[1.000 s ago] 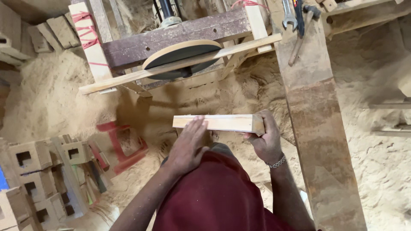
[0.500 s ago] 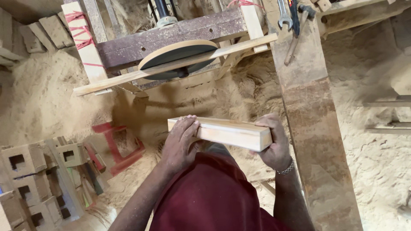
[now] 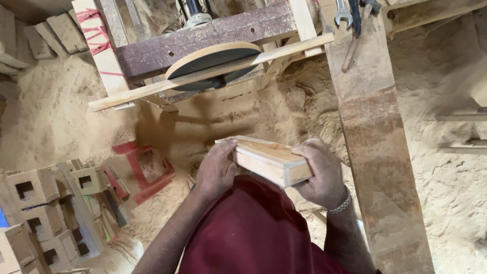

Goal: The person repeatedly presses the edges and faces of small wooden blocks against a rotating grinding wheel to smooth them. They handle the blocks one at a time, turning them over to treat different sides, and place finished pieces aside.

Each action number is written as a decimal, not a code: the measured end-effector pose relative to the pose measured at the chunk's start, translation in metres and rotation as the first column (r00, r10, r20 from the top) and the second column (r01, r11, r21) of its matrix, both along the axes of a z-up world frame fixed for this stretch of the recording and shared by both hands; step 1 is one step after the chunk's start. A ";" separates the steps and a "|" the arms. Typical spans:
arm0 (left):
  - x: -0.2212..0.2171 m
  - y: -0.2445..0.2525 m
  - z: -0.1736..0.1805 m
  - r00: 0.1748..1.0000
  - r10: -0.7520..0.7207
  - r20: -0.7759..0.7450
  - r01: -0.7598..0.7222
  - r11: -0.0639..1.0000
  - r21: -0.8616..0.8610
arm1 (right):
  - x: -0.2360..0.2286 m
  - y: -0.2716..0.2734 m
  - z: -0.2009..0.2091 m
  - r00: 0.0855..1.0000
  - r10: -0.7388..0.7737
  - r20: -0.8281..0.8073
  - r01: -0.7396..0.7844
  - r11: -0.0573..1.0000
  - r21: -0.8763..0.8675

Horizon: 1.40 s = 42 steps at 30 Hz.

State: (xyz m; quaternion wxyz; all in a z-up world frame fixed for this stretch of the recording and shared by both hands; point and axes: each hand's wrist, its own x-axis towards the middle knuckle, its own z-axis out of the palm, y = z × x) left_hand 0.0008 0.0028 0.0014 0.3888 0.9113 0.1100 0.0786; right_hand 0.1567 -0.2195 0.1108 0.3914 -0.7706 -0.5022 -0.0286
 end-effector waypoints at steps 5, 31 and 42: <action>-0.010 0.024 0.010 0.963 0.242 0.121 -0.176 0.899 -0.402 | 0.021 -0.069 -0.050 0.873 -0.051 -0.484 0.217 0.931 0.294; -0.008 0.008 0.115 0.999 -0.038 0.006 0.037 0.898 -0.438 | 0.038 -0.095 -0.200 0.087 0.531 -0.843 0.695 0.573 0.434; -0.020 0.030 -0.035 0.937 0.142 -0.318 -0.340 0.568 -0.750 | 0.014 -0.028 -0.012 0.845 0.012 -0.535 0.179 0.936 0.304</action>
